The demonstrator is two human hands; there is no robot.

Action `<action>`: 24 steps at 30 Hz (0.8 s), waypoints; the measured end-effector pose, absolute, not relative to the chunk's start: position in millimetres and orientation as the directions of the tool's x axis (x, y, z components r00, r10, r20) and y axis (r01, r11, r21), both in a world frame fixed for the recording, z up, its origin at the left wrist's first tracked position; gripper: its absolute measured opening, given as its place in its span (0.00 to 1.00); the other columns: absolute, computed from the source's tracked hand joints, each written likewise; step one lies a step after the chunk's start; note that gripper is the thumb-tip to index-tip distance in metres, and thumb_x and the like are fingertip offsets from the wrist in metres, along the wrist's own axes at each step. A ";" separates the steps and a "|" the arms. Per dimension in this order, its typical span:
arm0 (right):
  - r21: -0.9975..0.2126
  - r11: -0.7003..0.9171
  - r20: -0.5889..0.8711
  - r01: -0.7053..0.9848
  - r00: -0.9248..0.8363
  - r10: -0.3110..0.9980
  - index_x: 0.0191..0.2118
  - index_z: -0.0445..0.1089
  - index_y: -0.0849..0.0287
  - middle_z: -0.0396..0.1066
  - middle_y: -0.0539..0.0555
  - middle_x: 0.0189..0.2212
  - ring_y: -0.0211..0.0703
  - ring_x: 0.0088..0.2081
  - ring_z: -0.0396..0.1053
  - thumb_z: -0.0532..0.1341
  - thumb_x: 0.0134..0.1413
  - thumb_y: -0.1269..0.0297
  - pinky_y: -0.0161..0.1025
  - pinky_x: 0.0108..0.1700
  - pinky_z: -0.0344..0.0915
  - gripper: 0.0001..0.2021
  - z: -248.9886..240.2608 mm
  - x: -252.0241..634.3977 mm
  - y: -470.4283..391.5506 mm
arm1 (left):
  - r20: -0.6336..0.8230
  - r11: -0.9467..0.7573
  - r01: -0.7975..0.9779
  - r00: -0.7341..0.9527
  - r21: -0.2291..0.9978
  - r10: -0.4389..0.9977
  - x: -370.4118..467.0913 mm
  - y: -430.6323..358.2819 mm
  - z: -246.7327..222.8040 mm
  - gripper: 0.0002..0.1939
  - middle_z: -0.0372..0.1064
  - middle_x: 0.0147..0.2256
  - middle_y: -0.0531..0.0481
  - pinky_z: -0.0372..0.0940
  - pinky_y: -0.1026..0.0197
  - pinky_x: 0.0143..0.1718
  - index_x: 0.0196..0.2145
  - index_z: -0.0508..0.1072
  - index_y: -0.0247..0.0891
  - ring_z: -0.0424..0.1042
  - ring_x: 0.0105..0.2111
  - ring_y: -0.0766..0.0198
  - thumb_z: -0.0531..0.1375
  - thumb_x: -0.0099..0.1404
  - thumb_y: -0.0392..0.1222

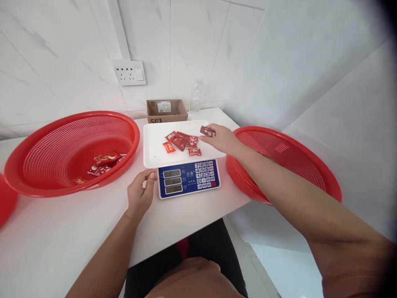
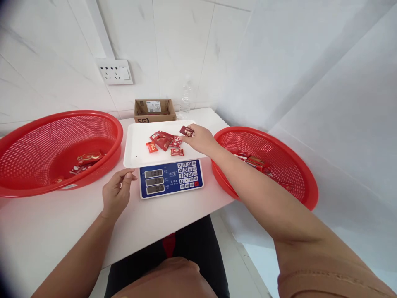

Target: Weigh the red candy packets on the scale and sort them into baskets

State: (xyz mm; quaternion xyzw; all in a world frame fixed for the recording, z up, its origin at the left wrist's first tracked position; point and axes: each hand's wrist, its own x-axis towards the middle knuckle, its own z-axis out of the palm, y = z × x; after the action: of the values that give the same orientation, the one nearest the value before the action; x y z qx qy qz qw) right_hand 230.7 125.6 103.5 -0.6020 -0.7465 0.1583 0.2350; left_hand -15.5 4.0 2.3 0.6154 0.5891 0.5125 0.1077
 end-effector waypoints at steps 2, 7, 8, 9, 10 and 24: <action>-0.508 0.222 0.153 0.832 -0.166 0.974 0.40 0.69 0.56 0.72 0.55 0.40 0.48 0.41 0.67 0.61 0.48 0.56 0.43 0.40 0.62 0.14 103.0 233.7 123.1 | 0.509 -0.285 0.615 -0.222 0.735 0.832 -15.7 3.9 2.0 0.13 0.73 0.28 0.51 0.66 0.65 0.33 0.39 0.72 0.37 0.72 0.30 0.67 0.52 0.64 0.46; -0.481 0.174 0.118 0.859 -0.134 0.984 0.42 0.69 0.56 0.72 0.56 0.41 0.50 0.41 0.68 0.61 0.48 0.57 0.43 0.41 0.62 0.14 107.1 249.9 113.6 | 0.506 -0.285 0.612 -0.222 0.737 0.833 -15.4 3.7 2.6 0.13 0.73 0.28 0.51 0.65 0.65 0.32 0.38 0.72 0.37 0.72 0.30 0.67 0.52 0.64 0.45; -0.475 0.162 0.111 0.865 -0.123 0.986 0.42 0.69 0.57 0.72 0.56 0.41 0.50 0.41 0.68 0.61 0.48 0.57 0.43 0.41 0.62 0.14 108.0 254.2 112.0 | 0.505 -0.284 0.615 -0.219 0.736 0.835 -15.1 3.6 2.9 0.13 0.73 0.28 0.51 0.65 0.65 0.32 0.39 0.72 0.37 0.72 0.30 0.67 0.52 0.64 0.45; -0.468 0.151 0.107 0.871 -0.113 0.988 0.42 0.69 0.57 0.73 0.56 0.41 0.50 0.40 0.69 0.61 0.49 0.57 0.44 0.40 0.62 0.14 108.9 258.6 110.7 | 0.506 -0.285 0.618 -0.216 0.733 0.835 -14.7 3.3 3.2 0.13 0.73 0.28 0.51 0.65 0.65 0.32 0.39 0.72 0.37 0.72 0.30 0.67 0.52 0.64 0.45; -0.462 0.141 0.107 0.875 -0.103 0.989 0.42 0.69 0.57 0.73 0.56 0.40 0.50 0.40 0.69 0.61 0.48 0.57 0.44 0.40 0.62 0.14 109.5 263.1 109.6 | 0.506 -0.285 0.620 -0.214 0.731 0.835 -14.4 3.2 3.4 0.13 0.73 0.28 0.51 0.65 0.65 0.32 0.39 0.72 0.37 0.72 0.30 0.67 0.52 0.64 0.45; -0.480 -0.025 0.129 0.877 0.098 0.987 0.41 0.70 0.53 0.73 0.55 0.41 0.55 0.43 0.69 0.61 0.47 0.53 0.50 0.45 0.64 0.15 96.7 339.3 87.9 | 0.494 -0.271 0.618 -0.223 0.738 0.840 -15.0 4.6 2.0 0.13 0.73 0.28 0.51 0.65 0.65 0.32 0.38 0.72 0.37 0.72 0.29 0.67 0.52 0.64 0.46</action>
State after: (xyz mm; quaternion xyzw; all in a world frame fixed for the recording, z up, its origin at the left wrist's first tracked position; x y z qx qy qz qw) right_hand 339.3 87.9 96.7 -0.7054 -0.6606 0.1209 0.2267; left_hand -15.0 4.6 2.0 0.6137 0.5939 0.5086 0.1093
